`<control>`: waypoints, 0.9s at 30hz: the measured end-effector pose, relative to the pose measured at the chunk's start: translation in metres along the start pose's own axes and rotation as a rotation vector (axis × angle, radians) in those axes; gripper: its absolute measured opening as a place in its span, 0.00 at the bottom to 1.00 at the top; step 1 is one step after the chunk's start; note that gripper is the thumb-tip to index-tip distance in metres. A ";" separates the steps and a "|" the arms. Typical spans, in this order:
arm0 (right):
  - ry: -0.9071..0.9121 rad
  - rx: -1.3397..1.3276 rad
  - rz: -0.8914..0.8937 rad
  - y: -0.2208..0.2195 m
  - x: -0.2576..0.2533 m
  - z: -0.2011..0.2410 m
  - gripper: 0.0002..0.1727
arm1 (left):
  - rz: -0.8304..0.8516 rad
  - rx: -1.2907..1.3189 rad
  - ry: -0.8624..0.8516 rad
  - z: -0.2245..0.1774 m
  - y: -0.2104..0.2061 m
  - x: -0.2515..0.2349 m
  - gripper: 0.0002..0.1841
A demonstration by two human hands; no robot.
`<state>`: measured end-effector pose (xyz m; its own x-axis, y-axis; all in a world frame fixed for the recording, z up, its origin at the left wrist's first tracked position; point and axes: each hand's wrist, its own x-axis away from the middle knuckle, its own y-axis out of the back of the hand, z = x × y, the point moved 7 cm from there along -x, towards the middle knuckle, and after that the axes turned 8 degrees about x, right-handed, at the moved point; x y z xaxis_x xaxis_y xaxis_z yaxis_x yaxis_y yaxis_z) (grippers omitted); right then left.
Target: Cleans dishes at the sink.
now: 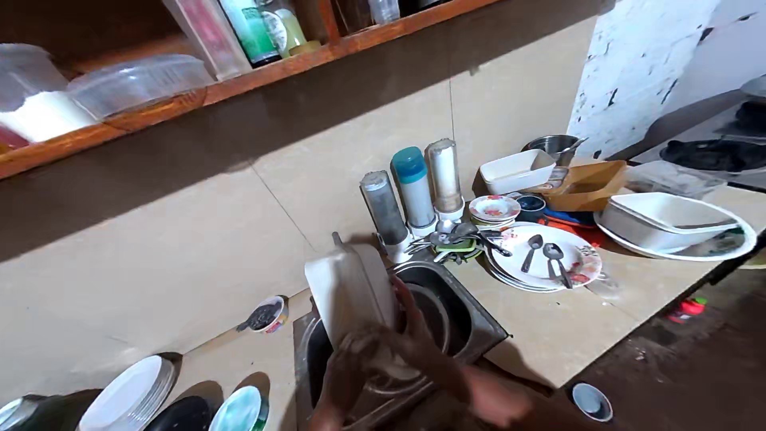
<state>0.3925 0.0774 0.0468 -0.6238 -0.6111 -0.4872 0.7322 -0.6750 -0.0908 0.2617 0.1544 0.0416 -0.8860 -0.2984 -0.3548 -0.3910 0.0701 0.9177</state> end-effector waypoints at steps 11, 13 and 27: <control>0.067 0.233 -0.117 0.065 -0.014 -0.003 0.33 | -0.159 -0.122 -0.368 -0.021 -0.041 -0.017 0.18; -0.078 0.223 -0.087 0.079 -0.019 -0.010 0.34 | -0.158 -0.182 -0.316 0.010 -0.042 -0.011 0.19; -0.603 -0.186 -0.206 0.017 0.045 -0.066 0.34 | 0.042 0.180 -0.078 -0.033 -0.044 0.002 0.15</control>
<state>0.3952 0.0653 -0.0342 -0.7604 -0.6377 0.1228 0.5827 -0.7534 -0.3046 0.2854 0.1194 0.0069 -0.9163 -0.2177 -0.3363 -0.3857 0.2521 0.8875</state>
